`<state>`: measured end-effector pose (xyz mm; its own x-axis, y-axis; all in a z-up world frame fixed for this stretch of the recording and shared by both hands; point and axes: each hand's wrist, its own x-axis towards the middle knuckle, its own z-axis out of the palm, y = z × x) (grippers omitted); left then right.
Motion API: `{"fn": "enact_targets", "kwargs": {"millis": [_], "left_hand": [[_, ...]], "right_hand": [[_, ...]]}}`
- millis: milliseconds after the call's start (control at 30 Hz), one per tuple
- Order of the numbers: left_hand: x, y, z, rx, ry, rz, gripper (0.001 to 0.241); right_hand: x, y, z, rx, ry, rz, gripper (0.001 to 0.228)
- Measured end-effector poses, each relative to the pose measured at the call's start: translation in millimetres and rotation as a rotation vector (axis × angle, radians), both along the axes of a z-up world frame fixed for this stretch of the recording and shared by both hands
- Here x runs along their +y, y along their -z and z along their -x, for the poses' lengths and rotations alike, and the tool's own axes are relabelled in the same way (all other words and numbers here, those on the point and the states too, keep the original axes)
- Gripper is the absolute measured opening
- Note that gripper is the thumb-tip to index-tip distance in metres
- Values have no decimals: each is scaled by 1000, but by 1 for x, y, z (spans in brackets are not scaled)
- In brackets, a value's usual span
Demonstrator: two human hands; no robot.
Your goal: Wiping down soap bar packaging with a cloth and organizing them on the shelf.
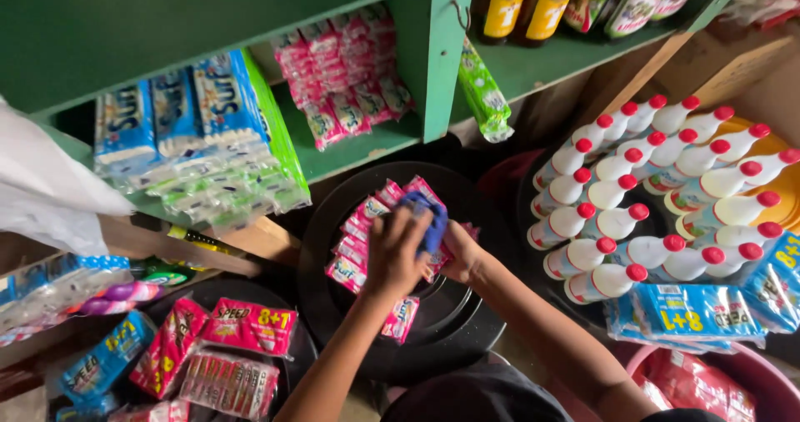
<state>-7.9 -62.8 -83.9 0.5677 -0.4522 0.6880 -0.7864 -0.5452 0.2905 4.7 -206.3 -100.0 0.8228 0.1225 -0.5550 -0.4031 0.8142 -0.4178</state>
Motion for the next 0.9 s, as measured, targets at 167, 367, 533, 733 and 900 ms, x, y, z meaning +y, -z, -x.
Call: {"fn": "enact_targets", "kwargs": {"millis": [167, 367, 533, 733, 900], "left_hand": [[12, -5, -9, -3, -136, 70, 57], [19, 15, -11, -66, -107, 58, 62], [31, -30, -36, 455, -69, 504, 32], [32, -53, -18, 598, 99, 687, 54], [17, -57, -18, 234, -166, 783, 46]], "right_hand": [[17, -25, -6, 1, -48, 68, 25], [23, -39, -6, 30, -88, 151, 26], [12, -14, -11, 37, -173, 219, 32], [11, -1, -31, -7, -14, 288, 27], [50, -45, -11, -62, 229, 251, 32]]}}
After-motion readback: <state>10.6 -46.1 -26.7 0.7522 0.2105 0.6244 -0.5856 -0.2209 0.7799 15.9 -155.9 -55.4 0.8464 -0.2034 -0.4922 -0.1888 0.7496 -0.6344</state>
